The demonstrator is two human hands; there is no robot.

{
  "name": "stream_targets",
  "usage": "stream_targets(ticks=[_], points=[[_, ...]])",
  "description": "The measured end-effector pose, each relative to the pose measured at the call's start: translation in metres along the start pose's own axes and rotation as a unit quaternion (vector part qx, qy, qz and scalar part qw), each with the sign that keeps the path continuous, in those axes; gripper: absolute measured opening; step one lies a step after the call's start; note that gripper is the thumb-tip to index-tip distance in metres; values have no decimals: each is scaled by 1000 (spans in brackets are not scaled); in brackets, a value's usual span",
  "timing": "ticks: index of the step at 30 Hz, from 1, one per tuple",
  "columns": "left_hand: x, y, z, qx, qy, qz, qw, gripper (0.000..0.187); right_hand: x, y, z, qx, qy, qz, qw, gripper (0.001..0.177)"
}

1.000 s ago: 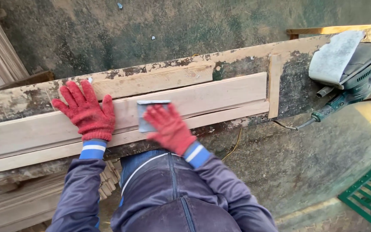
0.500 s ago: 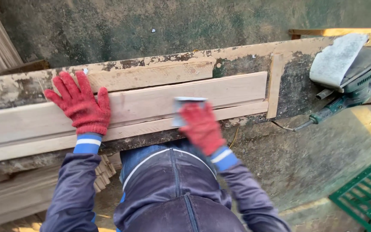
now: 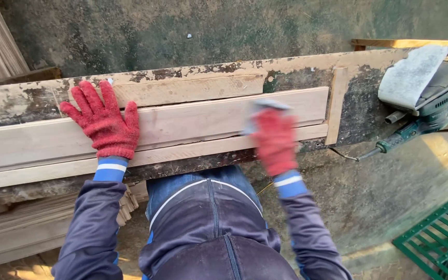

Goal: Manually sanding a long piece of wood using a small piece of sandpaper.

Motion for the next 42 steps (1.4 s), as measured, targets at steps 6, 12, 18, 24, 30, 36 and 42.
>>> stream_targets(ticks=[6, 12, 18, 24, 30, 36, 42], points=[[0, 13, -8, 43, 1, 2, 999, 80, 31, 0, -47, -98, -206, -162, 960, 33], [-1, 4, -2, 23, -3, -2, 1000, 79, -15, 17, 49, -80, 53, -25, 995, 61], [0, 12, -7, 40, 3, 0, 999, 80, 33, -36, -103, -340, -362, 47, 866, 53], [-1, 7, -4, 21, -8, -8, 1000, 80, -8, 23, 60, -193, -6, -77, 978, 74], [-1, 13, -7, 48, 5, -4, 999, 82, 70, -66, -138, -191, -361, 96, 908, 57], [1, 17, -11, 51, 4, -5, 999, 81, -17, 13, 67, -257, -53, -98, 960, 60], [4, 23, -15, 22, 16, -48, 998, 78, 5, -19, -85, -124, -115, 8, 986, 58]])
Point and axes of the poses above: each hand's wrist, its own x-axis away from the middle knuckle, its own y-axis out of the back of the hand, z = x × y, the point moved 7 cm from there along -x, towards the middle knuckle, and after that the axes turned 12 degrees about z, right-handed, at the moved point
